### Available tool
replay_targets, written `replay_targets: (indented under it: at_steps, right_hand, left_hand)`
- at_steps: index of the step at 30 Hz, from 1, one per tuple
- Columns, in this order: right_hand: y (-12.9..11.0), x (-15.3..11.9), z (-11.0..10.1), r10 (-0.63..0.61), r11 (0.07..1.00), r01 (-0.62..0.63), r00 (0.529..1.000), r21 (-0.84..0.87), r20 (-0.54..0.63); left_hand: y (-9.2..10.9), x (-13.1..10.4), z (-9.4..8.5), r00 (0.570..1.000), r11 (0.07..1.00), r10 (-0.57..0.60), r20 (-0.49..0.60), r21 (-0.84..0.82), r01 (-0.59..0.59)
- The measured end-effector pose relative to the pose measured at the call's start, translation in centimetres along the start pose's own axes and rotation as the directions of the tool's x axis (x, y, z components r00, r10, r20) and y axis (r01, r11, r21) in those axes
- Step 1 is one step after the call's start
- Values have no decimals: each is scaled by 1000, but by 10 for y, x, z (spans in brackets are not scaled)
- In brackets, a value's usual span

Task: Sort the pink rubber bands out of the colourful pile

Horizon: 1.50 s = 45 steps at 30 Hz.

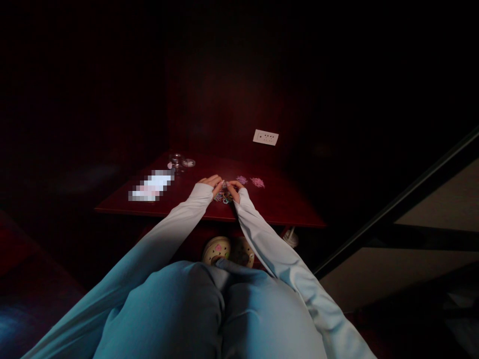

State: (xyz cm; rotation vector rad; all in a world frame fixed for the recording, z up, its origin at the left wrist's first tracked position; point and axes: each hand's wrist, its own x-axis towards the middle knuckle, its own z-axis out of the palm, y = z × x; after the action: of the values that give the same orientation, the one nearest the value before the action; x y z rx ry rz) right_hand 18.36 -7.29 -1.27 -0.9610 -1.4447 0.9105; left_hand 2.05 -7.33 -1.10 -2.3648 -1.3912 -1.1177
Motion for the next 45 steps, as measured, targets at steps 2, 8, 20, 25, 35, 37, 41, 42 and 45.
replay_targets:
  at_steps: [2,8,20,25,35,37,41,42,45]
  right_hand:
    - [0,0,0,-7,1000,7,1000,3,2]
    - [1,-1,0,-43,999,43,999,-1,18]
    - [1,-1,0,-65,998,65,998,-8,-22]
    - [-2,-2,0,-58,998,58,998,10,-17]
    - [-2,-1,-1,-64,998,64,997,-13,-39]
    - [-1,0,-2,-71,997,70,996,-20,-53]
    - [-1,1,-2,-77,997,75,994,-32,-74]
    - [-1,1,-2,-76,997,74,994,-30,-76]
    - [-2,0,-1,-70,997,68,995,-26,-73]
  left_hand:
    - [0,0,-1,1000,1000,-5,6,1,5]
    - [1,0,-2,1000,1000,-16,19,-4,16]
    - [4,-1,-5,996,997,-77,32,29,77]
    - [-1,0,-3,996,997,-74,51,-22,76]
    - [-6,0,1,996,993,-82,44,-87,85]
    - [-5,-1,0,995,992,-91,30,-86,93]
    - [-3,-2,-1,997,992,-81,15,-94,82]
    - [-3,-2,-1,997,992,-78,14,-96,79]
    - [-3,-2,-1,998,992,-61,-4,-112,60]
